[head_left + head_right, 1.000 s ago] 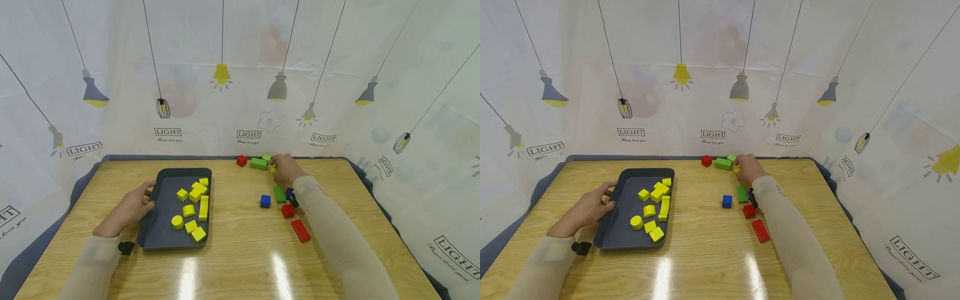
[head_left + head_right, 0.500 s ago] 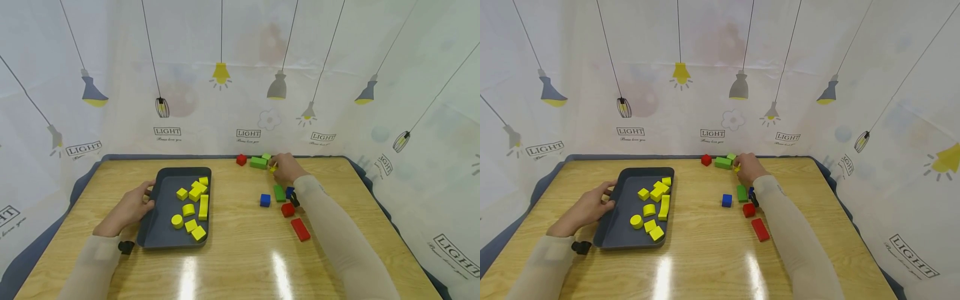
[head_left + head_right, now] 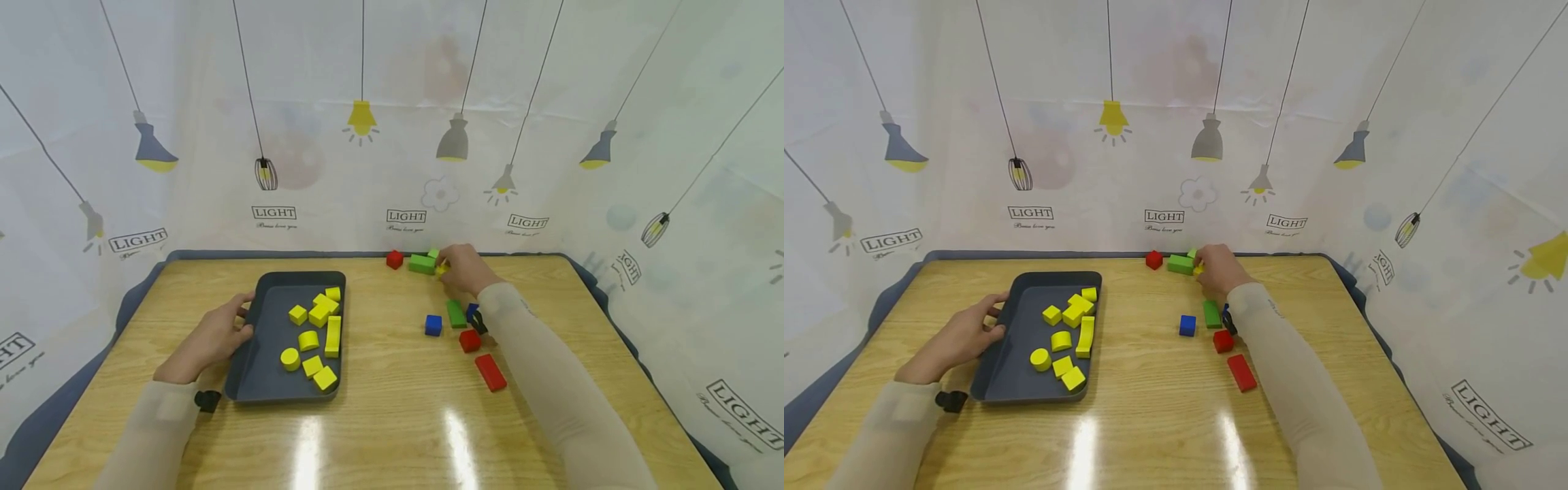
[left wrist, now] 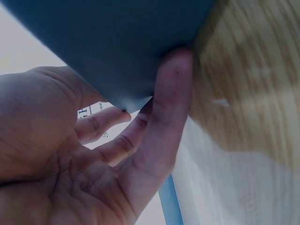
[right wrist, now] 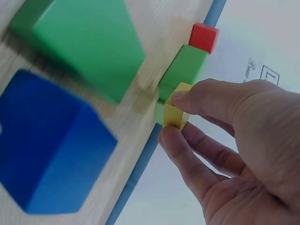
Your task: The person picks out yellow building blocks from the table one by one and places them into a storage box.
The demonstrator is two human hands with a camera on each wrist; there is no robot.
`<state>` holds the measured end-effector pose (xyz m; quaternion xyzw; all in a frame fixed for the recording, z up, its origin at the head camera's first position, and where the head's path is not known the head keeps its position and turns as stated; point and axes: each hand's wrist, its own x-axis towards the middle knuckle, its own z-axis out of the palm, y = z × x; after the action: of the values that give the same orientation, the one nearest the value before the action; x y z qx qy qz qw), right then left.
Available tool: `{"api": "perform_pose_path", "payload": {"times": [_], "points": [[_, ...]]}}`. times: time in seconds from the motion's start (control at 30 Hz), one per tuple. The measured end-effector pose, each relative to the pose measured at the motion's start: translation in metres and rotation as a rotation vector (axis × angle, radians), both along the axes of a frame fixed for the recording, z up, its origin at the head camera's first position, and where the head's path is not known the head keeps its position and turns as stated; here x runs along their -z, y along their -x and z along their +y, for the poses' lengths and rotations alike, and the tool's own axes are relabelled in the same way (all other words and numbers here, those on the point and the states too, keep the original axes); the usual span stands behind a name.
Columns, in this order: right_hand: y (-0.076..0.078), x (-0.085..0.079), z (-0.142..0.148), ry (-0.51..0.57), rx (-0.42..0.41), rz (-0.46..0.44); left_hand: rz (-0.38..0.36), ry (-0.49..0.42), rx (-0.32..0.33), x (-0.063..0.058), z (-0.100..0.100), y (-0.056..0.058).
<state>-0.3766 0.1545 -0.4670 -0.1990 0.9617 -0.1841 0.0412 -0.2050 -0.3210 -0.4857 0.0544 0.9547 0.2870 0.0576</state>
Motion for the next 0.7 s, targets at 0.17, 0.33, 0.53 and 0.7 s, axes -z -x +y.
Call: {"api": "perform_pose_path", "payload": {"times": [0.17,0.33,0.53,0.7], "points": [[-0.005,-0.006,-0.009,0.000,-0.007,0.005,0.006,0.000,0.006,0.000,0.000,0.000],[-0.010,-0.010,-0.018,0.011,-0.049,0.049,0.009,0.002,0.007,0.000,0.000,0.000],[-0.018,-0.012,-0.031,0.036,-0.094,0.077,0.041,-0.012,0.027,0.002,-0.001,0.001],[-0.026,-0.015,-0.042,0.047,-0.106,0.089,0.041,-0.020,0.029,0.002,-0.001,0.000]]}}
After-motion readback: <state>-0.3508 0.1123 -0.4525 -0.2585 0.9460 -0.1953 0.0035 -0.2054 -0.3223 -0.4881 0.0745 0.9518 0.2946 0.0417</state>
